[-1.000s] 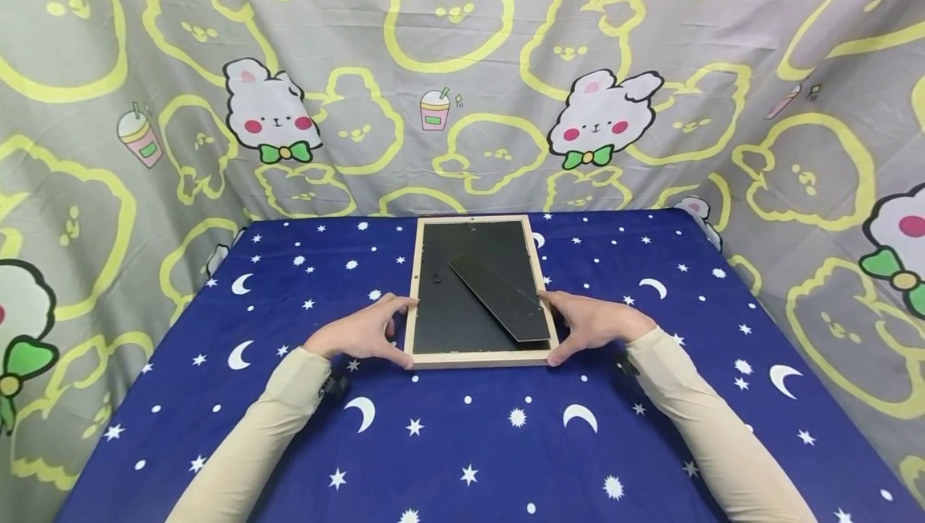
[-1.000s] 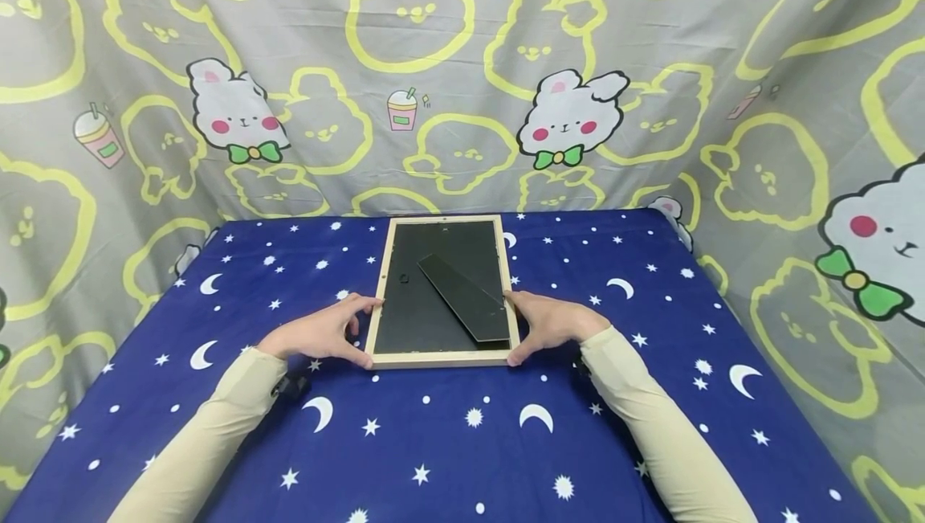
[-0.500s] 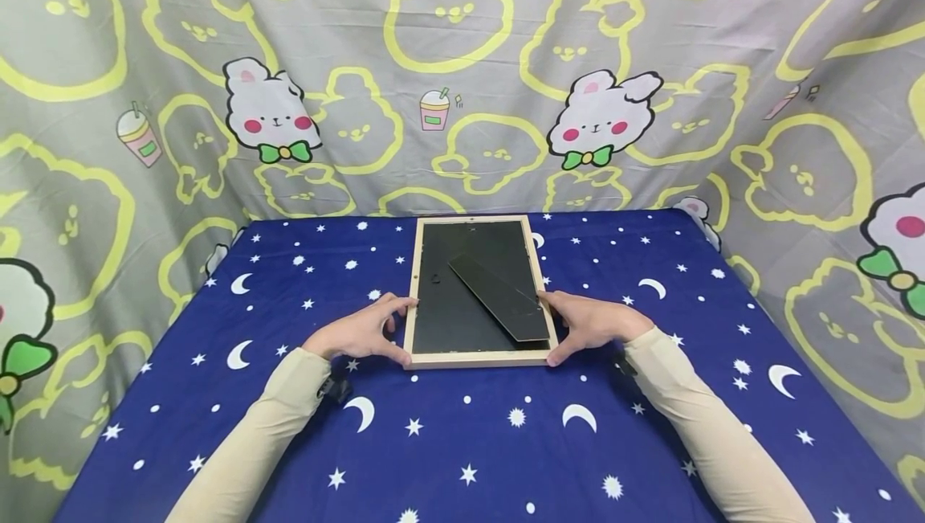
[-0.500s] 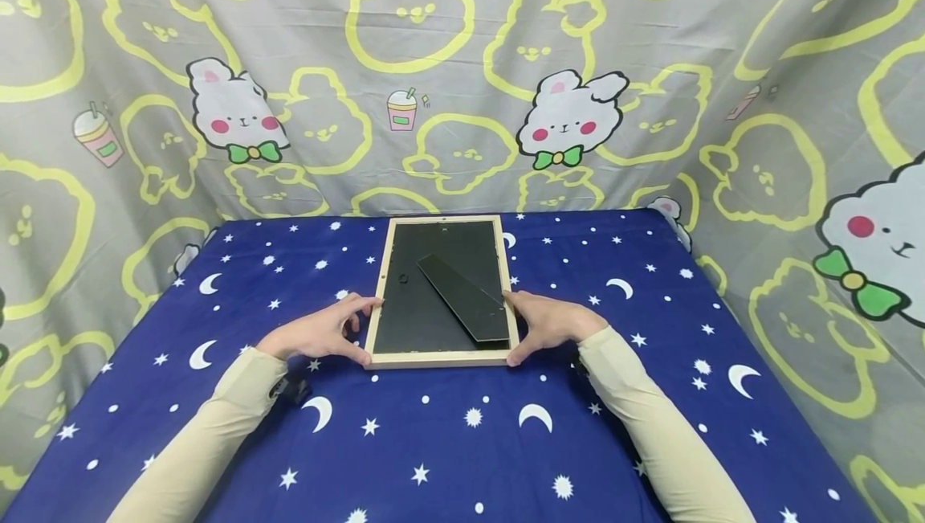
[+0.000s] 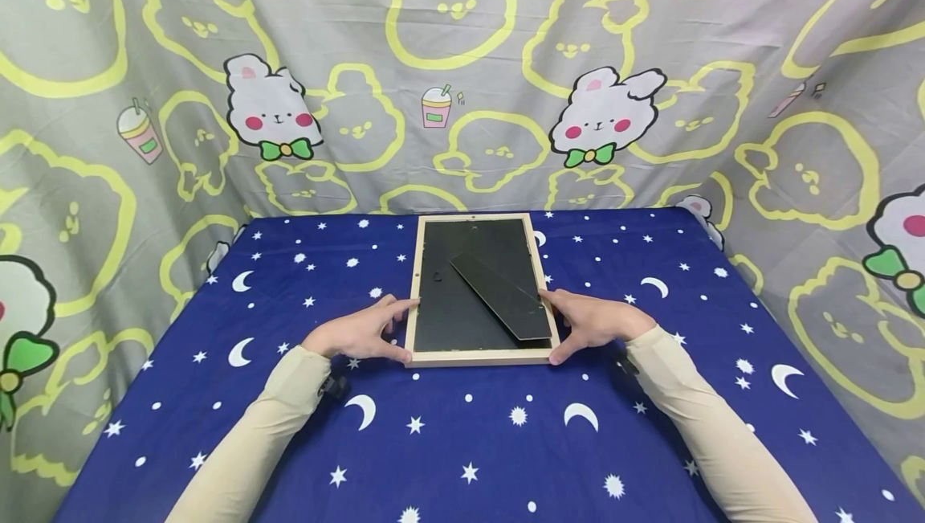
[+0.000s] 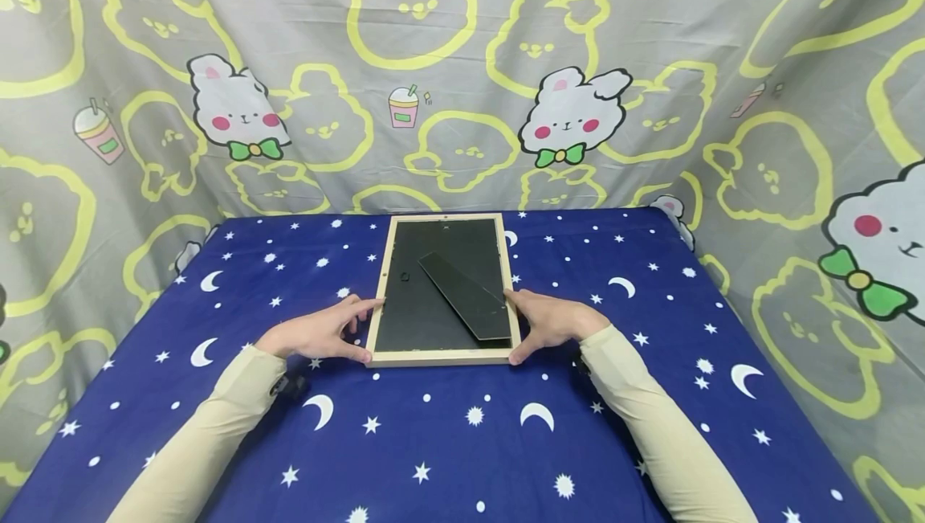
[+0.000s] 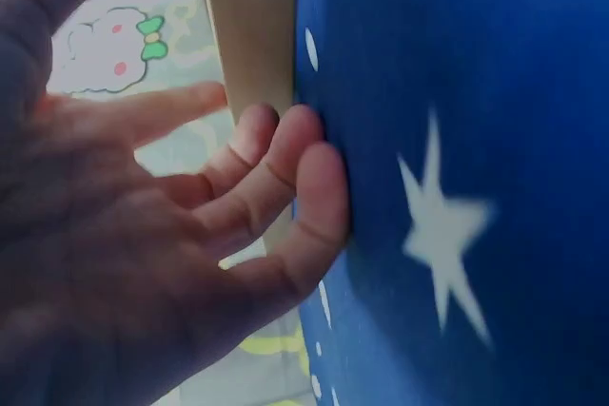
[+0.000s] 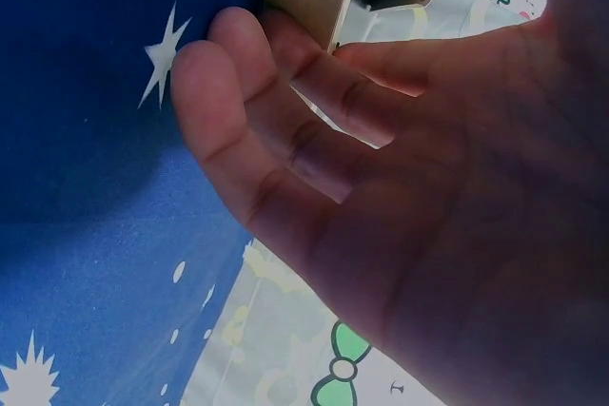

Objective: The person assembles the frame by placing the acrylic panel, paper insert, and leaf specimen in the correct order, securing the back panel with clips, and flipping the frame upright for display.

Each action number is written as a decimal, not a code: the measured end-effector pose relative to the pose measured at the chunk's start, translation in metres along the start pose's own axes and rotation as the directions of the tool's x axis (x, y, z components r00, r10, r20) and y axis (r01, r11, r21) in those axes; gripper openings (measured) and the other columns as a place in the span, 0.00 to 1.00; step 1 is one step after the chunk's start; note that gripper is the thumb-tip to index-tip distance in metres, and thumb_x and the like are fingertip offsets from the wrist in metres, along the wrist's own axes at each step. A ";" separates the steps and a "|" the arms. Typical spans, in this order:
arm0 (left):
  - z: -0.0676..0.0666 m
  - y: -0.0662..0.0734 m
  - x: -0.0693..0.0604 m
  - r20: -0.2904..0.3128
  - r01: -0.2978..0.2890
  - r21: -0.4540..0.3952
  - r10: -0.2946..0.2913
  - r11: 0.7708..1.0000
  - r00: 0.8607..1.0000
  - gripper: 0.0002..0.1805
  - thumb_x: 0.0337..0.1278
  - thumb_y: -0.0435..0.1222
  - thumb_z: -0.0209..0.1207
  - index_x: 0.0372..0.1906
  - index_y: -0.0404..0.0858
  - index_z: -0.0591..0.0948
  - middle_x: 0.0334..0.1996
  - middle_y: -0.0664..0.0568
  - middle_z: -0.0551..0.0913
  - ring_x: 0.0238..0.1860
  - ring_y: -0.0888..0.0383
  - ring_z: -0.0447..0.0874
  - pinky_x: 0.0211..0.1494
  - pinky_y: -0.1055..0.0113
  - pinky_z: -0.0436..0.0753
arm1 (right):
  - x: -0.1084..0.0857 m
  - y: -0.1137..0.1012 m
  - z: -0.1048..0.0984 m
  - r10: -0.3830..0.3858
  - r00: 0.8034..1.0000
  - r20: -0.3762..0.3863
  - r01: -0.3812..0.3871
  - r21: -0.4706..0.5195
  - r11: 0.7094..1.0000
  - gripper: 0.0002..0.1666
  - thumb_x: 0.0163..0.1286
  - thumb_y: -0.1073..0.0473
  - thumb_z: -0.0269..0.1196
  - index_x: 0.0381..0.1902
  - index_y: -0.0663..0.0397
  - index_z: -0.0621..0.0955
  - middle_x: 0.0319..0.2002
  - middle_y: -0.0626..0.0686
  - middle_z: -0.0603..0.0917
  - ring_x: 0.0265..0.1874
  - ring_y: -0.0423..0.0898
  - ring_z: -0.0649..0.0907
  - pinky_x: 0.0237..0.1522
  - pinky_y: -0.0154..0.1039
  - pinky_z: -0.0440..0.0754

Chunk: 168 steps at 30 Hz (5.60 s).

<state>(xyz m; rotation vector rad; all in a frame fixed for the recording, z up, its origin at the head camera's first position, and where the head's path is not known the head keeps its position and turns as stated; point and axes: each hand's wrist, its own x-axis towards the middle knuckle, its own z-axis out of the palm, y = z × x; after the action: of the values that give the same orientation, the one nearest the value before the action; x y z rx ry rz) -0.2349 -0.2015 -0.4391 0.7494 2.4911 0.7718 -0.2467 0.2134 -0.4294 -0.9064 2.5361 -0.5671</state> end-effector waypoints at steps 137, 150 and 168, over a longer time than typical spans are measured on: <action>-0.001 0.088 -0.022 -0.238 -0.257 -0.862 0.099 0.437 0.966 0.13 0.71 0.28 0.54 0.40 0.45 0.88 0.29 0.58 0.81 0.33 0.60 0.78 0.44 0.68 0.79 | -0.002 0.002 0.000 0.062 0.998 0.032 -0.064 0.093 0.994 0.73 0.54 0.41 0.79 0.79 0.71 0.49 0.72 0.66 0.66 0.57 0.54 0.77 0.59 0.48 0.78; -0.001 0.101 -0.032 -0.246 -0.275 -0.858 0.121 0.433 0.962 0.15 0.69 0.28 0.54 0.40 0.46 0.88 0.28 0.58 0.82 0.32 0.60 0.79 0.44 0.67 0.79 | -0.001 0.005 0.001 0.071 0.997 0.038 -0.075 0.096 0.993 0.74 0.54 0.40 0.79 0.80 0.70 0.49 0.73 0.66 0.65 0.58 0.54 0.77 0.60 0.49 0.78; 0.000 0.099 -0.029 -0.260 -0.275 -0.889 0.089 0.367 0.961 0.16 0.72 0.27 0.52 0.39 0.45 0.89 0.26 0.58 0.80 0.32 0.62 0.78 0.42 0.68 0.78 | 0.000 0.006 0.001 0.080 0.996 0.039 -0.083 0.087 0.993 0.74 0.53 0.39 0.79 0.80 0.69 0.50 0.71 0.64 0.67 0.53 0.53 0.79 0.58 0.48 0.78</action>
<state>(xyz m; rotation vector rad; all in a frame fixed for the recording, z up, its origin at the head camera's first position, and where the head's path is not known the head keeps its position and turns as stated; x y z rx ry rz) -0.1767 -0.1497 -0.3714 0.5005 1.5855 2.1310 -0.2494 0.2179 -0.4333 -0.7714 2.4822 -0.6277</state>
